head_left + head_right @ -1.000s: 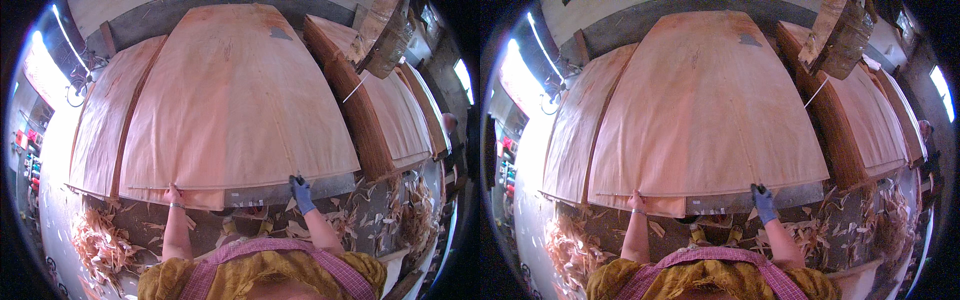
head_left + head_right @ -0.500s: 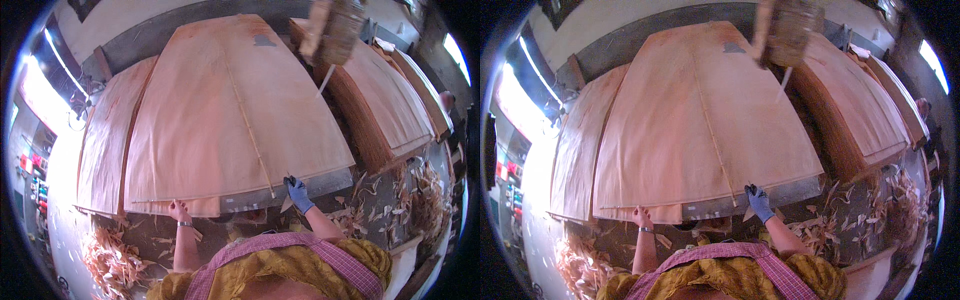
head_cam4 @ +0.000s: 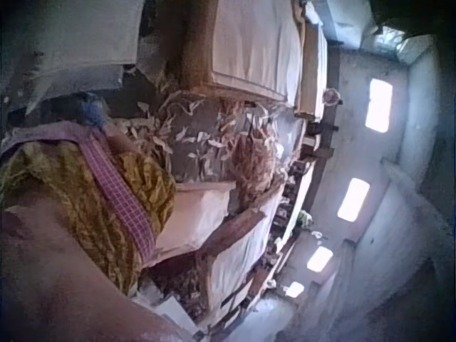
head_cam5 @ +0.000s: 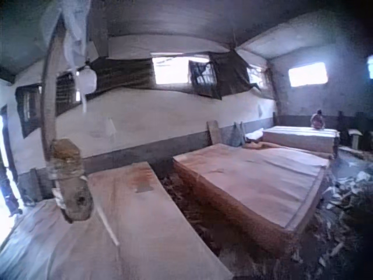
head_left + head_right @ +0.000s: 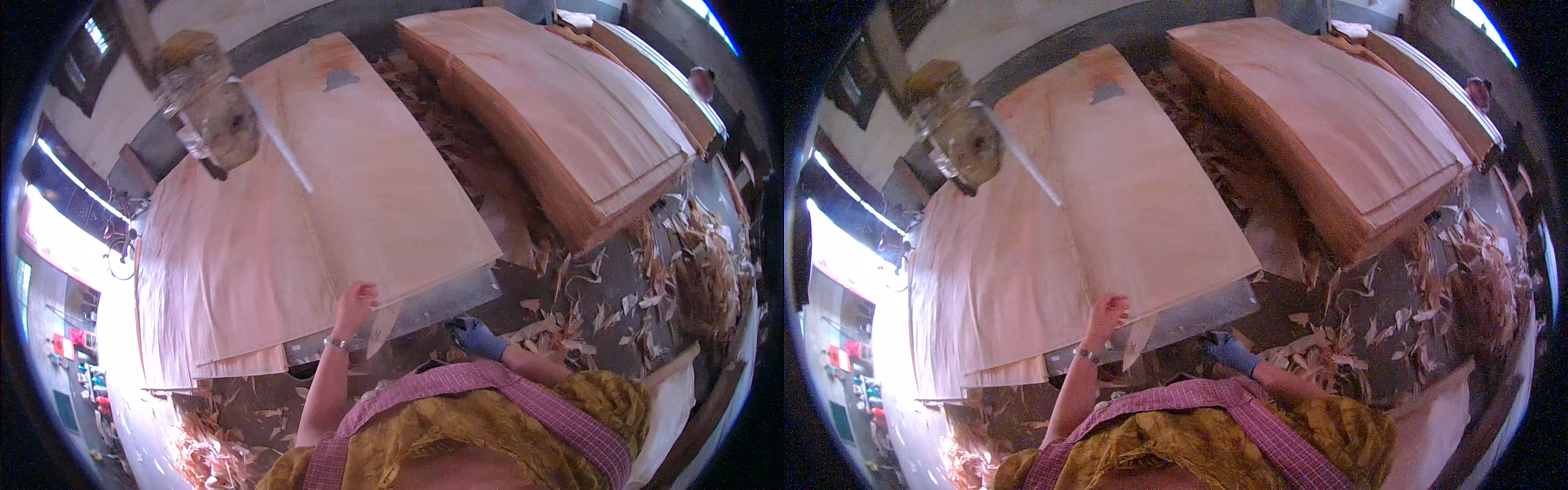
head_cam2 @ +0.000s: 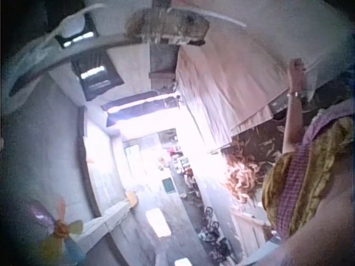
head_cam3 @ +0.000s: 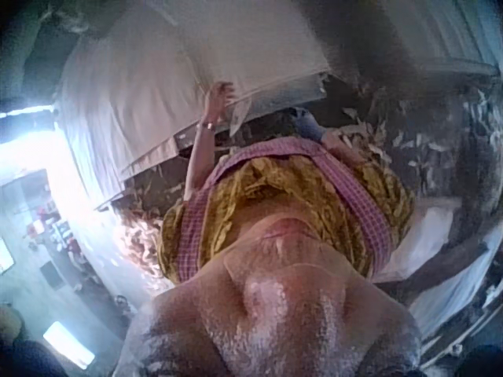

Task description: The person sorts, measures, and trims thin sheets of wood veneer by hand and using a small blade, moving them between stacks on large worktables.

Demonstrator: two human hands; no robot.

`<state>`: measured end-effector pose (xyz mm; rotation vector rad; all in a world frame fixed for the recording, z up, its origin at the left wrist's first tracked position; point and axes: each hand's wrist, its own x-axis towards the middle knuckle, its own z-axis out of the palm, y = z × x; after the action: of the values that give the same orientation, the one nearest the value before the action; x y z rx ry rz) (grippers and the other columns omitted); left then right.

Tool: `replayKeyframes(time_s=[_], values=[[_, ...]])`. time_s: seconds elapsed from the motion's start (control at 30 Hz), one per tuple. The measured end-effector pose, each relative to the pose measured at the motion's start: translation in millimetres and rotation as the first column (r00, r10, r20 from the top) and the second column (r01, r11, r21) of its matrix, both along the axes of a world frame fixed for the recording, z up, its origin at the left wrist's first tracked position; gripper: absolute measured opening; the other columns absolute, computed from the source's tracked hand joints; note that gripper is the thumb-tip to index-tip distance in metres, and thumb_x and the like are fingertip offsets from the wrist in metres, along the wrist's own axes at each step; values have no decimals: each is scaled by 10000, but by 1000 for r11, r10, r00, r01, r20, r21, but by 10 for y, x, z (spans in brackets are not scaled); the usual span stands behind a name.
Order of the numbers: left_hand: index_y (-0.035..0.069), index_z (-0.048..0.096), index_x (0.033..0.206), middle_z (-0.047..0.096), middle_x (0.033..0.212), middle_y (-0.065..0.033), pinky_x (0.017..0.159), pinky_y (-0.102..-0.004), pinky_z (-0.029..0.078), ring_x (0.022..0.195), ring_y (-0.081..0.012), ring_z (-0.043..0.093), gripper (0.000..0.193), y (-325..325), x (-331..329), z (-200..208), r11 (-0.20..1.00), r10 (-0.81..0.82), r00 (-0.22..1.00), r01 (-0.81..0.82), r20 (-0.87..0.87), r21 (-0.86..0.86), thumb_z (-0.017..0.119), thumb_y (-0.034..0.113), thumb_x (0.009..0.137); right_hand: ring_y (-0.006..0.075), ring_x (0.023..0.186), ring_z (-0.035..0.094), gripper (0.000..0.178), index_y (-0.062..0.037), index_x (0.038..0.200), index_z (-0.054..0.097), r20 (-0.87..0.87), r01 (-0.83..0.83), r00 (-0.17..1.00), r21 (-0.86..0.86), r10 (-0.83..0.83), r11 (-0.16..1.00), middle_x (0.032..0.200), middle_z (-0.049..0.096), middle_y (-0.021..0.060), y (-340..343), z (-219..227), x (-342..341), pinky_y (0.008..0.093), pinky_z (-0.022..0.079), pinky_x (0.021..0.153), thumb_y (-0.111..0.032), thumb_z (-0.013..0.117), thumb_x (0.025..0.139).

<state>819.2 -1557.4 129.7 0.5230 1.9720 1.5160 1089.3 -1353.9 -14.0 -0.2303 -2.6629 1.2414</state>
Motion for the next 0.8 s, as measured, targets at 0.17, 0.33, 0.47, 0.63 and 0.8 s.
replayKeyframes(time_s=[0.17, 0.33, 0.47, 0.63, 0.8], values=[[34, 624, 1107, 675, 892, -105, 720, -352, 527, 783, -220, 656, 297, 886, 220, -418, 949, -306, 891, 257, -336, -184, 646, 221, 877, 330, 721, 643, 210, -33, 955, 659, 36, 238, 970, 90, -242, 967, 798, 665, 150, 388, 48, 463, 390, 482, 628, -217, 591, 880], [41, 600, 1142, 631, 1098, -171, 844, -401, 506, 920, -327, 643, 346, 1819, 524, -324, 917, -331, 861, 197, -386, -346, 639, 232, 856, 140, 631, 594, 244, -16, 877, 649, 128, 280, 957, -164, -261, 946, 725, 637, 101, 1060, 206, 941, 349, 463, 567, -251, 591, 911], [52, 575, 1175, 563, 1208, -177, 922, -427, 462, 1071, -331, 575, 375, 2545, 504, -459, 897, -302, 779, 37, -549, -440, 627, 209, 839, 174, 667, 605, 232, -9, 936, 646, 464, 492, 843, -463, -271, 737, 768, 659, 94, 1820, 199, 1091, 354, 474, 601, -235, 614, 895], [73, 516, 1269, 511, 1300, -172, 994, -452, 407, 1196, -337, 497, 475, 3319, 134, -476, 833, -204, 732, -220, -650, -509, 634, 227, 836, 273, 799, 634, 309, -14, 1007, 620, 356, 304, 915, -301, -189, 904, 904, 674, 155, 3272, -263, 994, 393, 499, 731, -281, 655, 855], [113, 405, 1394, 402, 1436, -173, 1081, -484, 301, 1322, -361, 366, 593, 4337, -483, -735, 723, -230, 636, -395, -736, -567, 626, 264, 865, 312, 820, 651, 344, -40, 1068, 639, 436, 252, 879, -81, -193, 964, 890, 668, 183, 4532, -689, 789, 397, 497, 739, -294, 657, 837]])
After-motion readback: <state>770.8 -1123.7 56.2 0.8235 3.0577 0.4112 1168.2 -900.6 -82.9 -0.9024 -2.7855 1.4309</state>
